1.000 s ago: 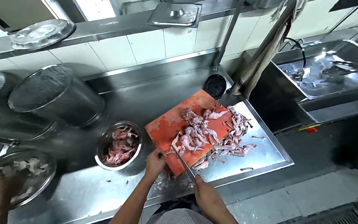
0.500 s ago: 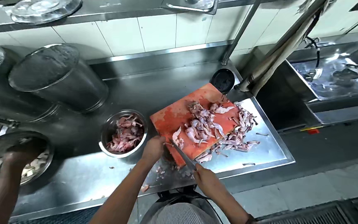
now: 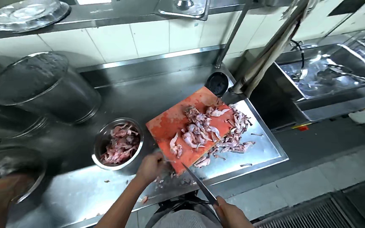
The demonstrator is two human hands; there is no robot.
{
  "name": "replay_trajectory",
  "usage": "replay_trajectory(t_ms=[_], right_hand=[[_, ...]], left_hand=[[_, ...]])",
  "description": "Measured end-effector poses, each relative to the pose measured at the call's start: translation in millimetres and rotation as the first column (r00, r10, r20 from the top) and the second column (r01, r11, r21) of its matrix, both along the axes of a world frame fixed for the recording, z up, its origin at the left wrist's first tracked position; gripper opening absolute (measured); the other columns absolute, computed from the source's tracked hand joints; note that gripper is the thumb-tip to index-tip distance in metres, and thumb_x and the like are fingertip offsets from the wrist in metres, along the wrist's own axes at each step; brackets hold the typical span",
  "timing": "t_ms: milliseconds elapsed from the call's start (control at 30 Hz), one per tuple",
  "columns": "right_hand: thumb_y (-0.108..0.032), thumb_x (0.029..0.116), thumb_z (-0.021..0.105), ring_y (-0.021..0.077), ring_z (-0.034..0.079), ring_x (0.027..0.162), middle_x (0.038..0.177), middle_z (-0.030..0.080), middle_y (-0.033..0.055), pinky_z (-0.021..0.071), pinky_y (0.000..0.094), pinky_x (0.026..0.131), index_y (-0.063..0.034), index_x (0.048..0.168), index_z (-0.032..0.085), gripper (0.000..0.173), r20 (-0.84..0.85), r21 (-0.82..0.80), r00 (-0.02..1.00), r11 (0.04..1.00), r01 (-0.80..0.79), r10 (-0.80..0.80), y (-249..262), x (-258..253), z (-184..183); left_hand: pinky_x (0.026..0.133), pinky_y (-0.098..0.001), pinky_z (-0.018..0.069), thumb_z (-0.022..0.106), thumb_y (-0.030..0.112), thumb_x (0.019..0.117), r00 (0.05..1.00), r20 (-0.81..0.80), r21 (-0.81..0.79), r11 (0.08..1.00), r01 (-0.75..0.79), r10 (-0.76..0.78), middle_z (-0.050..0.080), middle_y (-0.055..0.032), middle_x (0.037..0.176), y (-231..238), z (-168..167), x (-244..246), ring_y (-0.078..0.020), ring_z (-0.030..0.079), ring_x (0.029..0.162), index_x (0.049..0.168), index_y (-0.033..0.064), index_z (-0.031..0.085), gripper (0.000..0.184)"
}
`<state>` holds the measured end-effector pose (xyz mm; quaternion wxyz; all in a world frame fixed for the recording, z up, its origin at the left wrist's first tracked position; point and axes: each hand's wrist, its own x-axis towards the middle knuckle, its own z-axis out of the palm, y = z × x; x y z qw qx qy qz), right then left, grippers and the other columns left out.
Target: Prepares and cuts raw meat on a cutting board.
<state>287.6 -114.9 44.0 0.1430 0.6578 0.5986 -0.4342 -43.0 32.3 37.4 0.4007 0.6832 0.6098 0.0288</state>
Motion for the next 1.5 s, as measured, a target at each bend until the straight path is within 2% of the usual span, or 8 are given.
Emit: replay_trajectory(t_ms=[233,367,567,833,1167,1333,1433,1500], right_hand=[[-0.037,0.1059,0.049,0.0259,0.059,0.056,0.067,0.058,0.0097,0.0522,0.0495,0.057,-0.0023,0.113,0.061,0.038,-0.32,0.226,0.801,0.78,0.583,-0.506,-29,33,-27],[-0.039,0.1053,0.049,0.0232,0.057,0.051,0.064,0.056,0.0071,0.0518,0.0462,0.053,-0.006,0.111,0.06,0.035,-0.35,0.197,0.723,0.708,0.678,-0.596,-26,36,-45],[-0.038,0.1051,0.05,0.0215,0.056,0.051,0.062,0.055,0.0057,0.0504,0.0447,0.052,-0.0065,0.109,0.06,0.034,-0.372,0.239,0.735,0.707,0.666,-0.567,-27,24,-47],[-0.041,0.1062,0.049,0.0261,0.063,0.064,0.071,0.061,0.0097,0.054,0.0485,0.064,-0.0025,0.118,0.061,0.042,-0.386,0.252,0.891,0.902,0.351,-0.239,11,-12,-39],[-0.041,0.1081,0.043,0.035,0.072,0.095,0.099,0.072,0.0169,0.0563,0.0565,0.085,-0.0096,0.135,0.055,0.044,-0.154,0.11,0.979,0.982,0.154,-0.136,76,-54,-32],[-0.044,0.1085,0.041,0.0344,0.072,0.091,0.096,0.071,0.015,0.0575,0.0553,0.081,-0.0107,0.131,0.055,0.042,-0.084,0.139,0.977,0.969,0.204,-0.194,81,-49,-9],[-0.042,0.1086,0.042,0.0318,0.07,0.08,0.086,0.068,0.0131,0.0568,0.0526,0.075,-0.0087,0.128,0.056,0.041,-0.153,0.243,0.947,0.919,0.311,-0.281,85,-38,12],[-0.042,0.1083,0.044,0.0296,0.068,0.073,0.081,0.067,0.0107,0.057,0.0516,0.071,-0.0105,0.135,0.054,0.042,-0.202,0.331,0.931,0.874,0.357,-0.304,86,-32,21]], left_hand=[[0.091,-0.0444,0.0574,0.05,0.039,0.1067,0.943,0.298,0.158,0.982,0.106,-0.15,0.074,-0.0084,0.097,34,14,140,-0.02,0.071,0.092,0.109,0.0079,0.075,0.04],[0.112,-0.0459,0.0487,0.044,0.02,0.1085,0.975,0.043,0.19,0.96,0.204,-0.216,0.069,-0.0076,0.132,53,24,150,-0.0229,0.064,0.125,0.138,0.0156,0.066,0.037],[0.11,-0.0553,0.0459,0.061,0.012,0.0944,0.843,-0.336,0.107,0.873,0.477,-0.419,0.062,-0.0002,0.142,67,-11,52,-0.0283,0.05,0.139,0.129,0.0228,0.069,0.037],[0.12,-0.0473,0.0379,0.066,0.022,0.0901,0.886,-0.268,0.179,0.884,0.431,-0.378,0.058,-0.0121,0.145,50,-20,17,-0.0293,0.046,0.143,0.144,0.0105,0.054,0.057],[0.118,-0.0525,0.0359,0.037,0.034,0.1096,0.873,-0.447,0.166,0.942,0.293,-0.193,0.067,-0.0118,0.133,33,-26,27,-0.0304,0.055,0.135,0.132,0.009,0.064,0.043],[0.103,-0.0486,0.0519,0.04,0.027,0.111,0.984,0.115,-0.109,0.986,-0.127,0.139,0.067,-0.0201,0.125,46,1,69,-0.0292,0.066,0.115,0.135,0.001,0.06,0.041],[0.072,-0.0339,0.0588,0.045,0.027,0.1112,0.738,0.549,-0.375,0.905,-0.201,0.392,0.068,-0.0106,0.098,50,19,87,-0.017,0.067,0.078,0.127,0.001,0.059,0.034],[0.062,-0.0318,0.0577,0.05,0.03,0.1101,0.683,0.566,-0.467,0.862,-0.197,0.462,0.069,-0.0095,0.091,51,23,84,-0.0169,0.067,0.071,0.125,0.0035,0.06,0.032]])
